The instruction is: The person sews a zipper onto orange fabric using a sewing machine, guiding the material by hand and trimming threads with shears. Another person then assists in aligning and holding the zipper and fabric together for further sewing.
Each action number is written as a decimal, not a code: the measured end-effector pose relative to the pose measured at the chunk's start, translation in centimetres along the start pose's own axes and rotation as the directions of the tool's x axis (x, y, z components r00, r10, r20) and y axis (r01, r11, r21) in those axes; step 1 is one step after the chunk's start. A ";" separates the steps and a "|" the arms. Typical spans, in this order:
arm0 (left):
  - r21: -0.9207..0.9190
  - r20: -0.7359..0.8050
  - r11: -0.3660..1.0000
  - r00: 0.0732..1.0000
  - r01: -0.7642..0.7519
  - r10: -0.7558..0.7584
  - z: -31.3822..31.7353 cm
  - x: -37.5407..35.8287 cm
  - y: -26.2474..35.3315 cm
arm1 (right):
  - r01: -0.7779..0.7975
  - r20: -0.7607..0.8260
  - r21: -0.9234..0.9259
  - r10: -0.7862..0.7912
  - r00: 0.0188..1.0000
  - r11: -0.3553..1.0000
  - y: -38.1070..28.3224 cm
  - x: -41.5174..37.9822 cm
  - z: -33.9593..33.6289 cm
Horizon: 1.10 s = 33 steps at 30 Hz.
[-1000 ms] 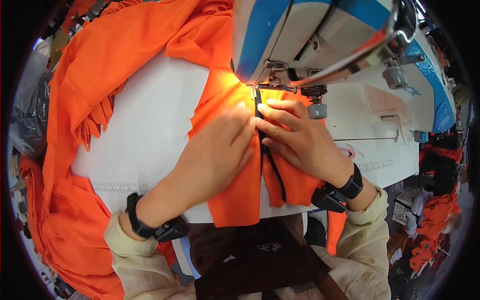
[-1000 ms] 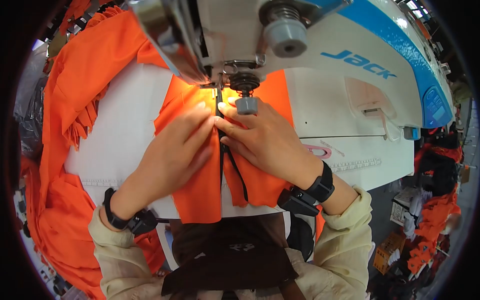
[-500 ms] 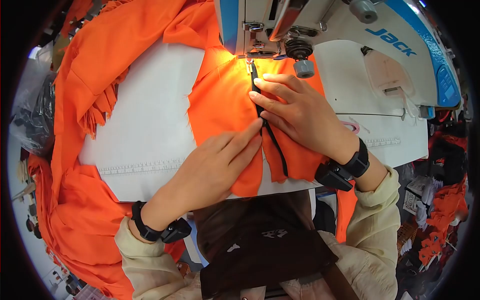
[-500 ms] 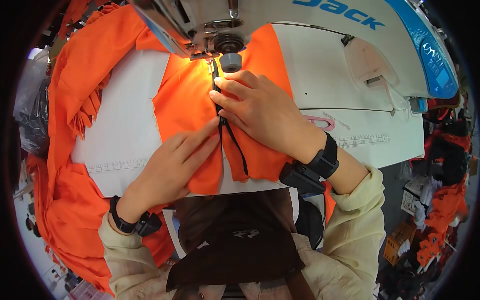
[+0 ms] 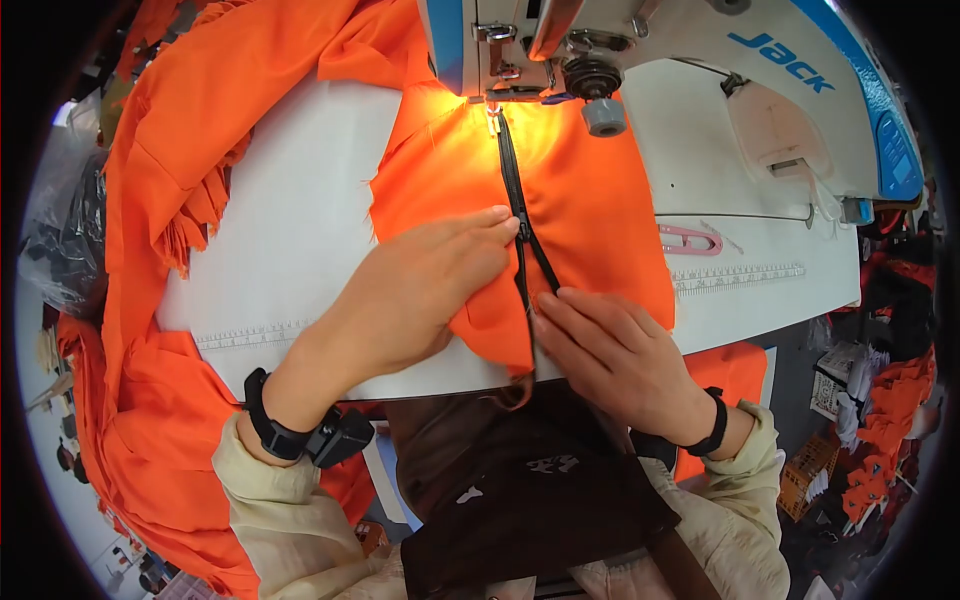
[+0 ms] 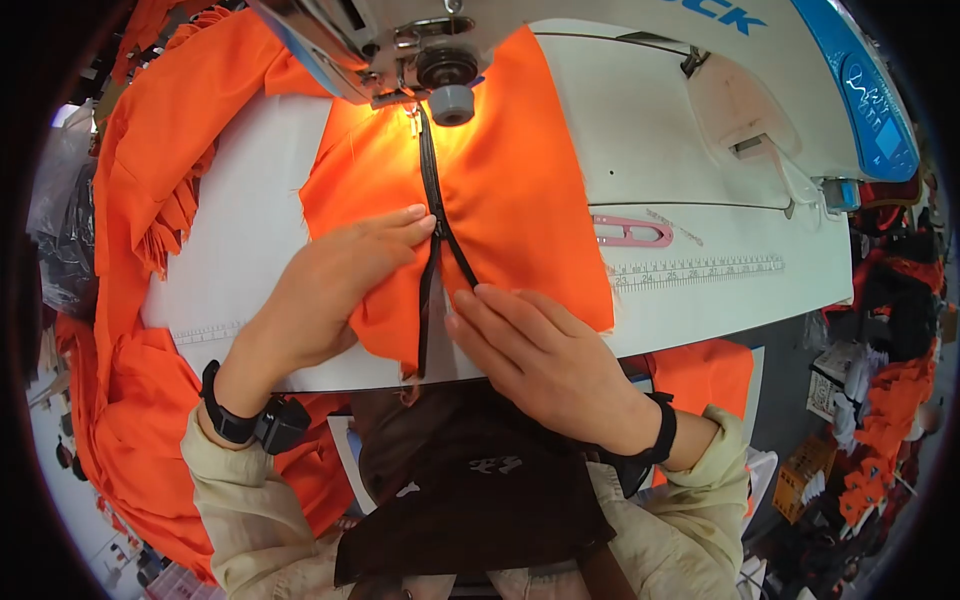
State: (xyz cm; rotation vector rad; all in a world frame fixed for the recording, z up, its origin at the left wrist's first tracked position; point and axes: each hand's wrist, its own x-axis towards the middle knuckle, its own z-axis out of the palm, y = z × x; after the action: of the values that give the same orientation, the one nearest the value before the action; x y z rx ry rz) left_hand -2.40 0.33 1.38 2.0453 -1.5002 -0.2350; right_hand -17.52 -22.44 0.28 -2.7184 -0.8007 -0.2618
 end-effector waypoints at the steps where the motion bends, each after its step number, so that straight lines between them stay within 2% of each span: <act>1: -0.003 0.000 1.000 1.000 0.002 -0.002 -0.2 0.2 0.0 | 0.000 0.004 0.002 0.000 1.000 1.000 -0.1 0.0 0.0; 3: -0.085 -0.005 0.987 0.991 0.136 -0.137 -0.5 0.6 -0.2 | -0.019 0.009 -0.014 0.020 1.000 1.000 -0.2 0.2 -0.2; 6: -0.170 -0.021 0.975 0.989 0.142 -0.148 -0.3 1.4 -1.1 | -0.073 -0.001 -0.018 0.073 0.997 0.997 -0.7 0.5 0.1; 8: -0.163 -0.042 0.982 0.994 0.093 -0.101 -0.2 1.6 -0.8 | -0.080 -0.006 -0.014 0.080 0.997 0.997 -0.9 0.9 -0.1; 11: -0.082 -0.022 0.989 0.992 0.125 -0.127 0.3 1.3 0.1 | -0.095 -0.019 0.014 0.095 0.995 0.995 -1.0 1.1 -0.2; 13: -0.022 -0.121 0.996 0.988 0.092 -0.094 1.2 1.2 0.0 | -0.104 -0.023 0.039 0.105 0.994 0.994 -0.7 1.0 0.0; 14: -0.030 -0.122 0.995 0.988 0.095 -0.098 1.3 1.1 -0.3 | -0.071 -0.043 0.023 0.071 0.997 0.997 -0.4 1.0 0.3; 16: 0.085 -0.090 0.996 0.996 0.003 0.005 1.4 1.2 -1.1 | -0.032 -0.058 0.003 0.032 0.998 0.999 -0.1 0.9 0.6; 18: 0.107 -0.070 0.994 0.997 0.027 -0.019 1.4 1.2 -1.2 | -0.022 -0.125 -0.043 0.017 0.992 0.999 -0.3 1.0 0.8; 20: 0.313 -0.147 0.948 0.983 -0.060 0.111 1.4 1.0 -2.1 | -0.015 -0.162 -0.073 0.003 0.987 0.997 -0.5 1.1 1.0; 22: 0.285 -0.187 0.955 0.972 -0.082 0.140 1.1 1.0 -2.9 | -0.008 -0.197 -0.105 -0.013 0.980 0.994 -0.6 1.5 1.5; 24: -0.032 -0.141 0.997 0.987 0.068 -0.072 -0.2 1.3 -3.2 | 0.103 -0.236 -0.120 -0.129 0.963 0.987 -0.5 1.9 1.9; 25: -0.130 -0.088 0.979 0.981 0.160 -0.172 -1.4 2.1 -3.0 | 0.105 -0.228 -0.120 -0.131 0.965 0.987 -0.6 1.9 1.8; 26: -0.133 -0.094 0.978 0.980 0.162 -0.175 -1.8 2.7 -3.0 | 0.115 -0.211 -0.109 -0.136 0.968 0.987 -0.6 2.1 1.6; 27: -0.206 -0.063 0.906 0.919 0.369 -0.389 -1.9 3.3 -3.1 | 0.124 -0.194 -0.097 -0.141 0.971 0.988 -0.6 2.2 1.5; 28: -0.272 -0.012 0.784 0.813 0.558 -0.582 -2.3 4.2 -2.5 | 0.128 -0.188 -0.094 -0.144 0.972 0.987 -0.7 2.2 1.4; 29: -0.280 0.144 0.670 0.720 0.687 -0.678 -5.1 6.5 2.1 | 0.134 -0.193 -0.085 -0.148 0.970 0.987 -0.5 2.2 1.2; 30: -0.286 0.140 0.666 0.717 0.689 -0.682 -5.1 6.4 2.0 | 0.141 -0.198 -0.075 -0.154 0.968 0.987 -0.4 2.2 1.2; 32: -0.389 0.104 0.696 0.779 0.604 -0.618 -5.3 6.3 1.8 | 0.138 -0.197 -0.069 -0.149 0.969 0.988 -0.3 2.0 1.3; 33: -0.399 0.103 0.640 0.726 0.657 -0.680 -5.5 6.6 2.8 | 0.129 -0.201 -0.068 -0.140 0.969 0.989 -0.3 2.0 1.3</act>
State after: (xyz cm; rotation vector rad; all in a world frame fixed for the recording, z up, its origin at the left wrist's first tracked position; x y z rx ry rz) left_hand 0.14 -4.31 8.67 2.1275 -0.5026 -0.7151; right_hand -15.92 -20.76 -0.36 -2.6337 -0.9298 -0.5927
